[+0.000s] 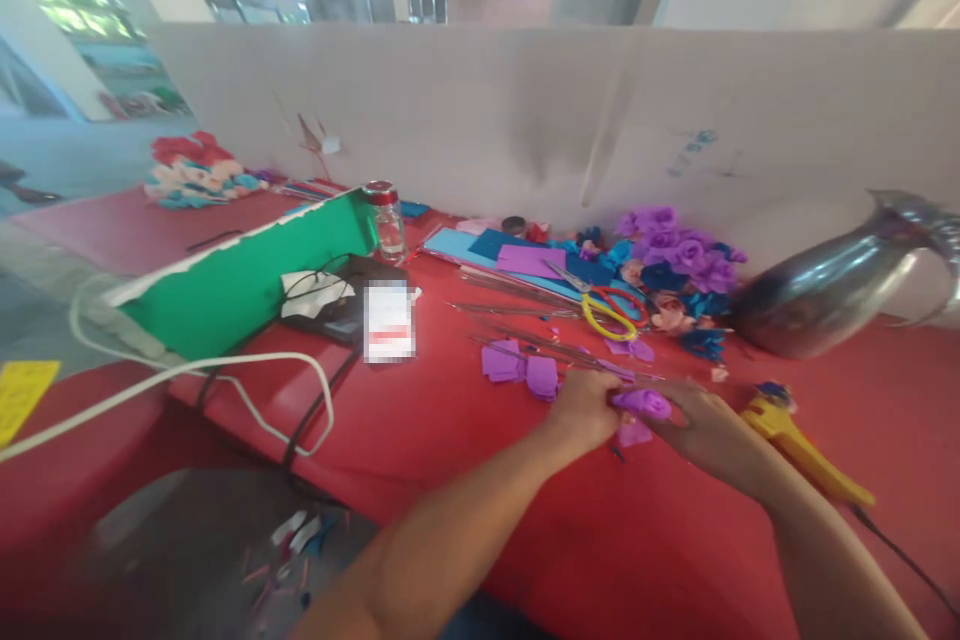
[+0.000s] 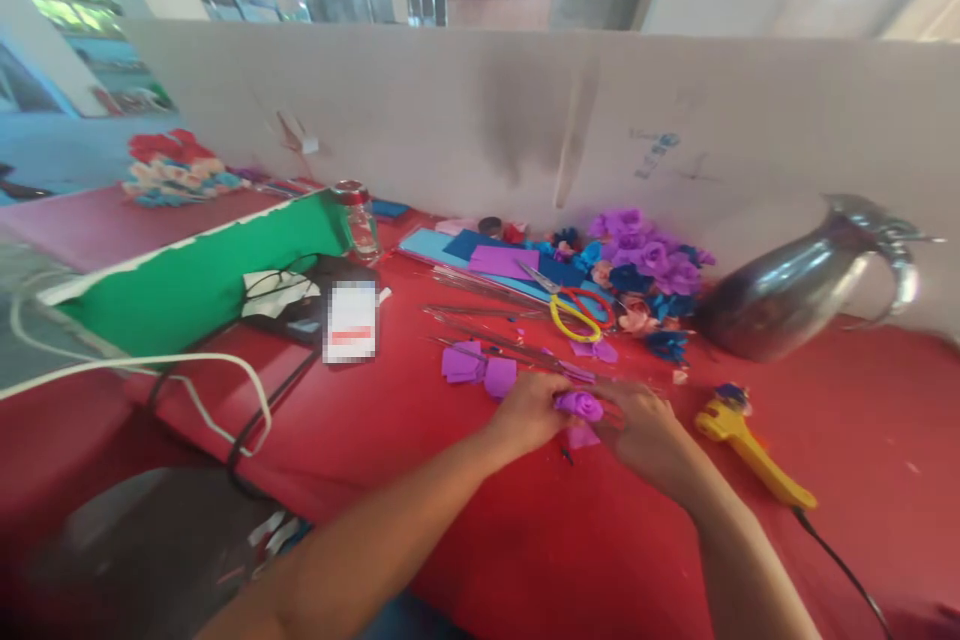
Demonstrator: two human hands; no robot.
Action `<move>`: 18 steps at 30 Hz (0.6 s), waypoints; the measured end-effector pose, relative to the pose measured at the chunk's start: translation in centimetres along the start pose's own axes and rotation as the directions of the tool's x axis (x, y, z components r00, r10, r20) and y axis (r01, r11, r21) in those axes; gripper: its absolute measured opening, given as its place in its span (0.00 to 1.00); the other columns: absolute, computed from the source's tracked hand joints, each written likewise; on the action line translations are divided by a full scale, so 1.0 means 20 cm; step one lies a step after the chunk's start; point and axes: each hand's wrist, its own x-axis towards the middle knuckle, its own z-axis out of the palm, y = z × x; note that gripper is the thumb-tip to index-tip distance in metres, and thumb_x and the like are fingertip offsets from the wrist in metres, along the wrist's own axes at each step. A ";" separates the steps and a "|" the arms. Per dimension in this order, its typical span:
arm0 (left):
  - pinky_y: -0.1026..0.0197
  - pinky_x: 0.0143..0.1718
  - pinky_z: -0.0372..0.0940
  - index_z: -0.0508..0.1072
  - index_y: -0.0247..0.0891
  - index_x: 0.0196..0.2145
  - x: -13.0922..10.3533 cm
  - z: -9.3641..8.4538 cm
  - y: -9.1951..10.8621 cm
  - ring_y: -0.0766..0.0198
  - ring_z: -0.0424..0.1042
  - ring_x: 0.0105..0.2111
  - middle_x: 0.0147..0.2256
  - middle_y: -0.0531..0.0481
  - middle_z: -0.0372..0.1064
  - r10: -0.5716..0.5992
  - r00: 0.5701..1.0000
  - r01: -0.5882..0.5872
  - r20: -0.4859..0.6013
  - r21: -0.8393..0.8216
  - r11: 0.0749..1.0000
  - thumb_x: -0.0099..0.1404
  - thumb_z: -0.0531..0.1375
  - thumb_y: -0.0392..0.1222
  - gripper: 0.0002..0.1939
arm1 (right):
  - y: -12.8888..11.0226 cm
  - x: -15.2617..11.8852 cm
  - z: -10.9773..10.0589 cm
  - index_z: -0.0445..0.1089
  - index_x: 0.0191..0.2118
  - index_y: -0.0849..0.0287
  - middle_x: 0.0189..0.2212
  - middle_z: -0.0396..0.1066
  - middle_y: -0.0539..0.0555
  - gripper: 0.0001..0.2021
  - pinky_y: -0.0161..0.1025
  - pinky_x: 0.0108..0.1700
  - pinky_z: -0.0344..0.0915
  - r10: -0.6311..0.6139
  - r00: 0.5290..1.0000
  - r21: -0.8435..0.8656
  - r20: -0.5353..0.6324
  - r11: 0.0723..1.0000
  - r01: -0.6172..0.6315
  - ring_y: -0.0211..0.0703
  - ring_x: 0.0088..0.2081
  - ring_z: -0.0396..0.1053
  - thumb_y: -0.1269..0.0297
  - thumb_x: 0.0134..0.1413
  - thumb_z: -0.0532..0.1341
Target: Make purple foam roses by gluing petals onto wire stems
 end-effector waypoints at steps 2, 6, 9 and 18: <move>0.62 0.28 0.53 0.72 0.36 0.22 0.00 0.00 0.00 0.64 0.65 0.27 0.24 0.50 0.70 0.004 1.000 -0.005 -0.026 -0.036 0.999 0.51 0.61 0.33 0.03 | -0.04 0.02 0.01 0.76 0.42 0.54 0.42 0.77 0.57 0.15 0.49 0.46 0.66 0.019 0.999 0.061 0.049 0.998 -0.022 0.56 0.43 0.73 0.61 0.53 0.55; 0.62 0.26 0.52 0.70 0.37 0.20 0.00 0.00 0.00 0.65 0.63 0.25 0.21 0.52 0.67 0.012 0.999 -0.016 -0.047 -0.078 0.997 0.51 0.61 0.34 0.05 | -0.04 0.02 0.02 0.77 0.39 0.53 0.37 0.78 0.54 0.14 0.45 0.40 0.67 0.078 0.995 0.143 0.059 0.986 -0.086 0.56 0.39 0.74 0.59 0.52 0.57; 0.62 0.27 0.53 0.69 0.37 0.19 -0.01 -0.01 0.01 0.65 0.64 0.25 0.20 0.53 0.66 0.028 0.999 -0.031 -0.040 -0.081 0.996 0.50 0.60 0.33 0.05 | -0.03 0.00 0.02 0.78 0.34 0.54 0.30 0.78 0.52 0.13 0.40 0.35 0.65 0.143 0.988 0.169 0.064 0.974 -0.152 0.51 0.34 0.74 0.59 0.53 0.56; 0.66 0.31 0.59 0.66 0.40 0.38 0.04 -0.04 0.05 0.68 0.65 0.29 0.31 0.55 0.67 -0.055 0.998 0.042 -0.034 -0.305 0.951 0.49 0.63 0.34 0.17 | -0.02 0.01 -0.02 0.77 0.32 0.59 0.26 0.74 0.50 0.14 0.34 0.33 0.59 0.335 0.921 0.419 -0.201 0.879 -0.228 0.40 0.29 0.68 0.56 0.52 0.58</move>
